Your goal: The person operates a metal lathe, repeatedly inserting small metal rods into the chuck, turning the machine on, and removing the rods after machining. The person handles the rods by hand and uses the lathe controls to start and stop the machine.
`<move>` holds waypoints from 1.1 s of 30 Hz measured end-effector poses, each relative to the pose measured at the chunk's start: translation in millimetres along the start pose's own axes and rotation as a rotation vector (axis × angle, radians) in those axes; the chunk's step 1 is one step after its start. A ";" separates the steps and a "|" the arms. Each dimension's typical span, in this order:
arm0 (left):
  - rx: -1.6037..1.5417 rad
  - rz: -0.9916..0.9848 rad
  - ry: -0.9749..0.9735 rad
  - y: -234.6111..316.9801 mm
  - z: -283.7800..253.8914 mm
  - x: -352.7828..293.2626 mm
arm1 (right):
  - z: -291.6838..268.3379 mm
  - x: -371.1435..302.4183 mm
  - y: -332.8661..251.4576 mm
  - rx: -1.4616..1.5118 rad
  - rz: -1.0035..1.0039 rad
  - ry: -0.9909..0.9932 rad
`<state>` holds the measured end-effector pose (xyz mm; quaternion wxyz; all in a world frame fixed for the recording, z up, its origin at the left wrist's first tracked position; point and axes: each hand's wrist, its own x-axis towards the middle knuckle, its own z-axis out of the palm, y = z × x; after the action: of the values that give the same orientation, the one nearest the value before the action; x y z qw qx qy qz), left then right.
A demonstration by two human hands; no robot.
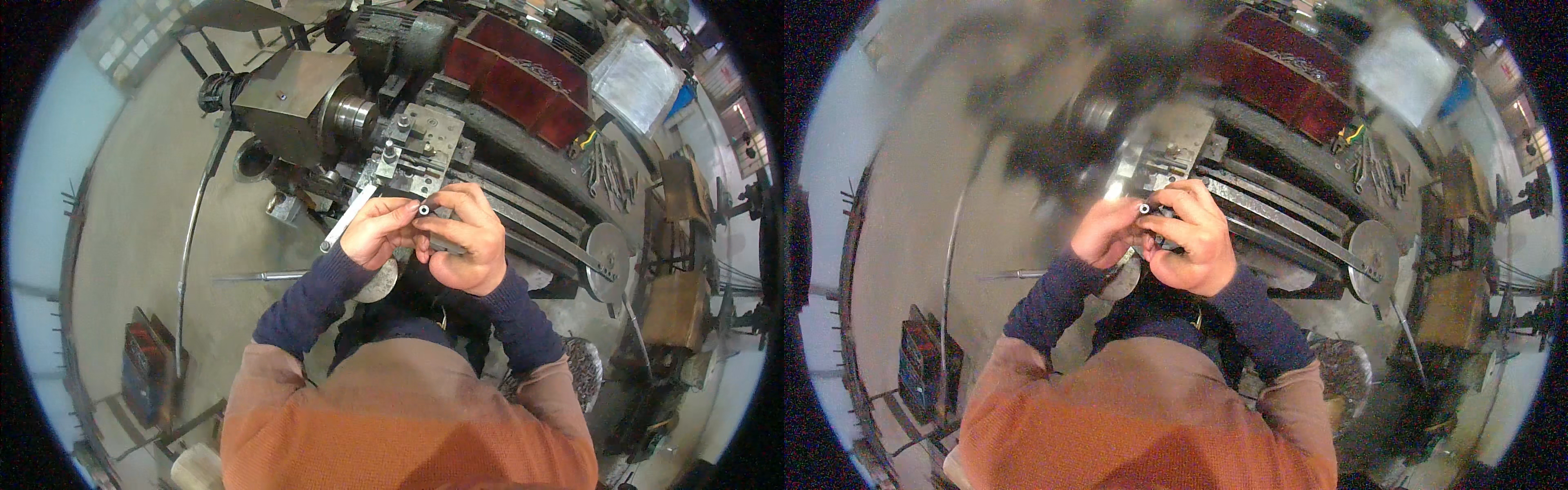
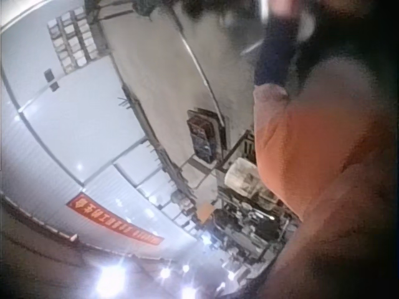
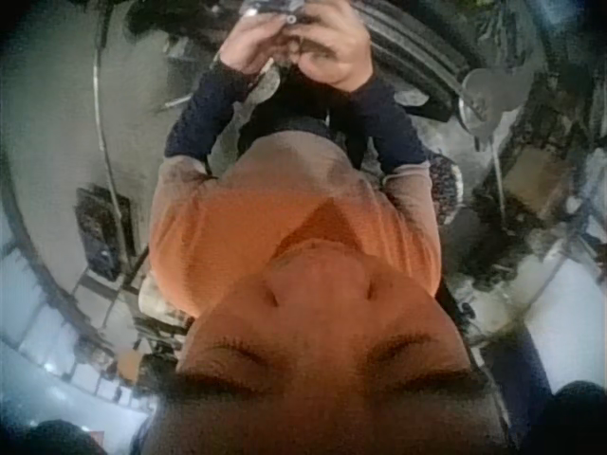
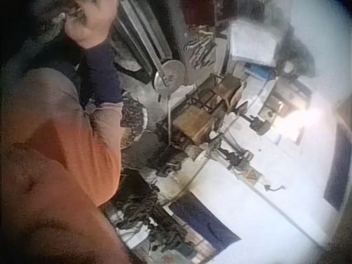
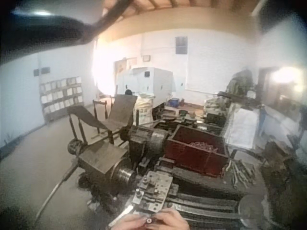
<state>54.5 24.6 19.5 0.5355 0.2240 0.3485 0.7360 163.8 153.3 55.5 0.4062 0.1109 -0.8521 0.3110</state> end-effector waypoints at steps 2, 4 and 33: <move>-0.021 -0.010 0.007 0.3 -0.2 1.3 | 0.7 1.0 2.0 0.006 0.000 -0.009; -0.031 -0.017 -0.005 0.6 -1.3 2.6 | 1.6 1.6 4.1 0.015 0.008 -0.018; 2.098 0.629 0.555 195.8 -157.3 24.9 | -79.6 -4.1 121.8 -0.515 0.240 -0.024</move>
<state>-187.9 -30.8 62.5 -0.2224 0.4693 0.8294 0.2060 162.2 297.7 36.7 0.3711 -0.0941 -0.9148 0.1288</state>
